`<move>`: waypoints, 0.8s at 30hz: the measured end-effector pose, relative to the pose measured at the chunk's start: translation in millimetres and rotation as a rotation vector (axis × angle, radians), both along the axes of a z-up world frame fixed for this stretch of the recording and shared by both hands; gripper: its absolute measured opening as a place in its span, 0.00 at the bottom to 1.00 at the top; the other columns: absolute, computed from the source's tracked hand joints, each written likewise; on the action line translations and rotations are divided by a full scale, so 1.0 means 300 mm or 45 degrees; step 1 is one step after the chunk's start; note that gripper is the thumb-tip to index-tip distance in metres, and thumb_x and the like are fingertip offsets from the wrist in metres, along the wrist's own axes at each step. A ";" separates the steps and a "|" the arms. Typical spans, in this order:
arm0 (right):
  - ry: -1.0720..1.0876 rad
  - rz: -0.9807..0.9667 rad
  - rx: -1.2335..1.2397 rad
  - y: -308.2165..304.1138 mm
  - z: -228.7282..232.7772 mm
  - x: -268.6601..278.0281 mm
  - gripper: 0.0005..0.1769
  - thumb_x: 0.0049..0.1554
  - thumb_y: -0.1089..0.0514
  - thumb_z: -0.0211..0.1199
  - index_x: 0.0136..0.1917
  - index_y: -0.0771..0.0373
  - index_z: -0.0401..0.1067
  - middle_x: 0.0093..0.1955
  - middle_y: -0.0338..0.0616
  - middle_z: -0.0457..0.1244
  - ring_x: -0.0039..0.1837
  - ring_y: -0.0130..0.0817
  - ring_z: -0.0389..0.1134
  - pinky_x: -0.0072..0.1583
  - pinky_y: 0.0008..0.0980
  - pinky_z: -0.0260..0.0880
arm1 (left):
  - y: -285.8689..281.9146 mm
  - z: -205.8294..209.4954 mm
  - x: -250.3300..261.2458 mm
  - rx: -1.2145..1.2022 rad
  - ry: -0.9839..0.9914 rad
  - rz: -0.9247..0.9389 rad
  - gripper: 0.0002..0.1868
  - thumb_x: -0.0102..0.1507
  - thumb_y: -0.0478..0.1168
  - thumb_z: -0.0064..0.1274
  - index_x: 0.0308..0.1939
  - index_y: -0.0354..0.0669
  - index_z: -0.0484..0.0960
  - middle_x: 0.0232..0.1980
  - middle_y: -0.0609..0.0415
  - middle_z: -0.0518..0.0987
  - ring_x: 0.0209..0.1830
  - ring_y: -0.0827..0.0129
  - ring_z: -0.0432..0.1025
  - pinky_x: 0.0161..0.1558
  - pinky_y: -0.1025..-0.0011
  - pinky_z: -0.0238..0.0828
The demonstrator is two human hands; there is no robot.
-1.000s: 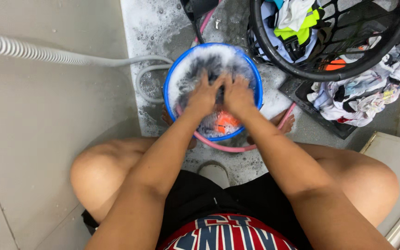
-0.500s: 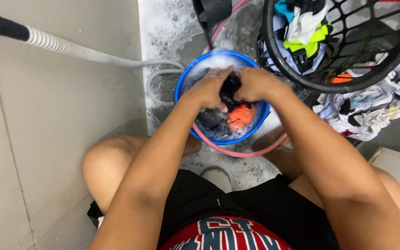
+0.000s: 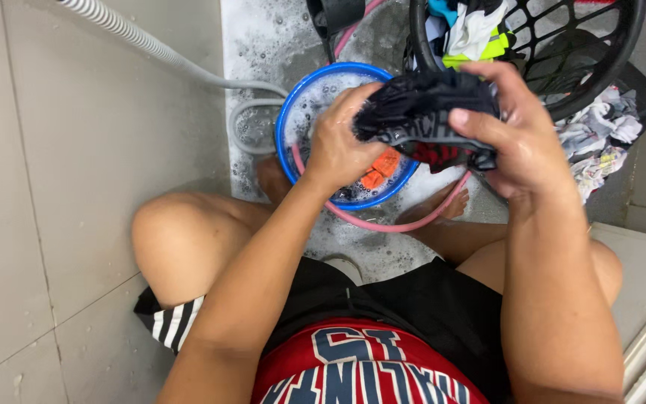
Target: The person washes clothes by hand in a blue bucket with soapy water, scrubbing, wringing out, and transferring various items of clothing from a black basket to the bucket and back.
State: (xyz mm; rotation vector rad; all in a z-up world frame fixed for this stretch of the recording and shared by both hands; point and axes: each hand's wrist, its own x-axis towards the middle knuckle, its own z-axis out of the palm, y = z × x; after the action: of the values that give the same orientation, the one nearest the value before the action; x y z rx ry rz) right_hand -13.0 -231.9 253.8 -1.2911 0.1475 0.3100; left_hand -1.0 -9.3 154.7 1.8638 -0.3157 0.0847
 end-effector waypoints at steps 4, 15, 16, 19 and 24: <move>0.417 -0.198 0.236 0.037 -0.255 -0.055 0.30 0.55 0.58 0.67 0.69 0.51 0.64 0.65 0.46 0.63 0.61 0.49 0.69 0.56 0.59 0.74 | 0.008 0.029 -0.062 -0.065 0.055 0.182 0.26 0.51 0.34 0.63 0.54 0.41 0.80 0.58 0.44 0.75 0.62 0.54 0.72 0.66 0.59 0.70; 0.557 -0.334 0.979 0.203 -0.512 0.017 0.30 0.62 0.35 0.60 0.60 0.63 0.73 0.55 0.51 0.70 0.54 0.47 0.74 0.61 0.47 0.77 | 0.034 -0.021 -0.057 0.449 -0.198 -0.078 0.38 0.46 0.41 0.70 0.57 0.41 0.70 0.74 0.35 0.66 0.81 0.41 0.46 0.76 0.40 0.19; 0.548 -0.451 0.796 0.197 -0.500 0.031 0.28 0.60 0.38 0.61 0.59 0.64 0.73 0.52 0.51 0.71 0.52 0.46 0.75 0.60 0.47 0.78 | 0.043 -0.019 -0.071 0.298 -0.104 -0.075 0.45 0.48 0.41 0.70 0.64 0.39 0.62 0.76 0.33 0.61 0.82 0.42 0.45 0.77 0.45 0.26; -0.081 -0.709 0.266 0.219 -0.450 0.041 0.18 0.62 0.55 0.68 0.63 0.61 0.69 0.52 0.42 0.67 0.52 0.38 0.70 0.56 0.41 0.73 | 0.036 -0.033 -0.114 -0.361 0.330 -0.055 0.59 0.54 0.41 0.68 0.79 0.41 0.42 0.79 0.35 0.55 0.81 0.47 0.47 0.77 0.55 0.44; 0.036 -0.756 0.396 0.345 -0.392 -0.028 0.22 0.59 0.57 0.65 0.66 0.56 0.67 0.52 0.37 0.68 0.53 0.33 0.71 0.57 0.37 0.73 | -0.086 -0.092 -0.094 -1.298 0.967 0.465 0.47 0.62 0.44 0.59 0.82 0.47 0.52 0.73 0.41 0.67 0.69 0.56 0.65 0.68 0.60 0.63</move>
State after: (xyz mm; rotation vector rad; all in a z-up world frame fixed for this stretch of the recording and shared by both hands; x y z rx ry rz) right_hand -21.4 -128.4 136.2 -0.8849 0.4762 -0.1551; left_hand -29.1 -35.1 127.2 0.8116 0.5248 -0.1872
